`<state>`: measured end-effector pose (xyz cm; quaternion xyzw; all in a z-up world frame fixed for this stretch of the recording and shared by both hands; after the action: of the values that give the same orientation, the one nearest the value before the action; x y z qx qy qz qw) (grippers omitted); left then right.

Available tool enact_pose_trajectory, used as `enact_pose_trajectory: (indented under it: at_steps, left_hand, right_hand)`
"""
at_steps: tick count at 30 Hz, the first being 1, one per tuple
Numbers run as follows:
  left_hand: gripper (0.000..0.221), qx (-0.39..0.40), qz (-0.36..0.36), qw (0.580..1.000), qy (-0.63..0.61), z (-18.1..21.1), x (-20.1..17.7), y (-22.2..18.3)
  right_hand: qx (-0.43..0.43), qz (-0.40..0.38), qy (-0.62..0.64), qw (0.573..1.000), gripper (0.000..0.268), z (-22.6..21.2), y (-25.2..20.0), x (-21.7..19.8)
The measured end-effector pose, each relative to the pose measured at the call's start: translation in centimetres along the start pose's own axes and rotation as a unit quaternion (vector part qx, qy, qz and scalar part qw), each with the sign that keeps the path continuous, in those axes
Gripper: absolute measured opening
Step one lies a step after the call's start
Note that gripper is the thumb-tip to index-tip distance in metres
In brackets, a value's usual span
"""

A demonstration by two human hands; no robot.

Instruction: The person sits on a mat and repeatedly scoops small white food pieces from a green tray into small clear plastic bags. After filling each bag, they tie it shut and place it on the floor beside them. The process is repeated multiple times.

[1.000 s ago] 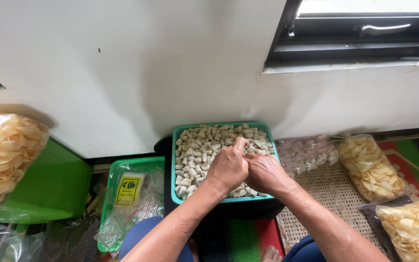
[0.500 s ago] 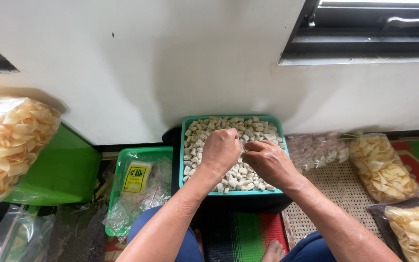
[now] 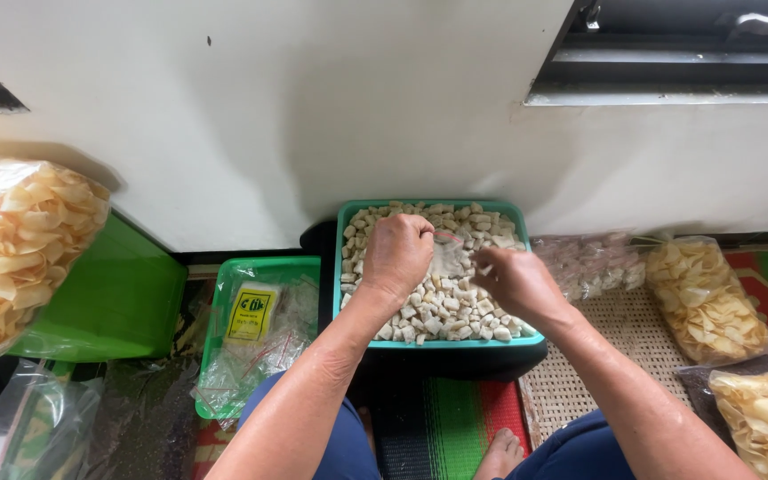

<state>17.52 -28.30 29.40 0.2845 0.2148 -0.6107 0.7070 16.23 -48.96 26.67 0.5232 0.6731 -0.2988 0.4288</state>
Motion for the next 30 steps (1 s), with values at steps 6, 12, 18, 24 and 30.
enact_pose_trajectory:
  at_steps: [6,12,18,24,30]
  left_hand:
    - [0.018,0.014,0.022,1.0,-0.004,-0.6,-0.9,0.7]
    - [0.01,0.035,0.016,0.999,0.02,-0.8,-1.4,1.1]
    - [0.007,0.044,0.015,0.999,0.026,-2.1,-0.9,1.6]
    - [0.011,0.048,-0.006,0.998,0.029,-2.2,-0.3,1.5]
    - [0.012,0.057,-0.01,0.998,0.039,-3.7,1.1,2.3]
  right_hand:
    - [-0.003,-0.153,-0.145,0.977,0.06,-2.6,-1.0,2.5]
    - [-0.02,-0.141,-0.1,0.985,0.061,-2.6,-0.1,4.8]
    - [-0.024,-0.117,-0.139,0.983,0.019,-0.2,0.4,6.5]
    - [0.082,-0.124,0.001,0.989,0.018,0.9,1.7,5.2]
    - [0.142,-0.158,0.172,0.962,0.013,-1.6,0.8,0.6]
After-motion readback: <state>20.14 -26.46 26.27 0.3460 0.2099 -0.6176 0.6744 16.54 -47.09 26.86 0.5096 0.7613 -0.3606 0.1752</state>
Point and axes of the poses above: each hand's wrist, its own y-axis towards the middle knuckle, its own x-axis out of the palm, z = x × y, the point moved 2 cm from there along y, towards the middle knuckle, and after that the axes turned 1 degree about z, right-handed, at the moved point
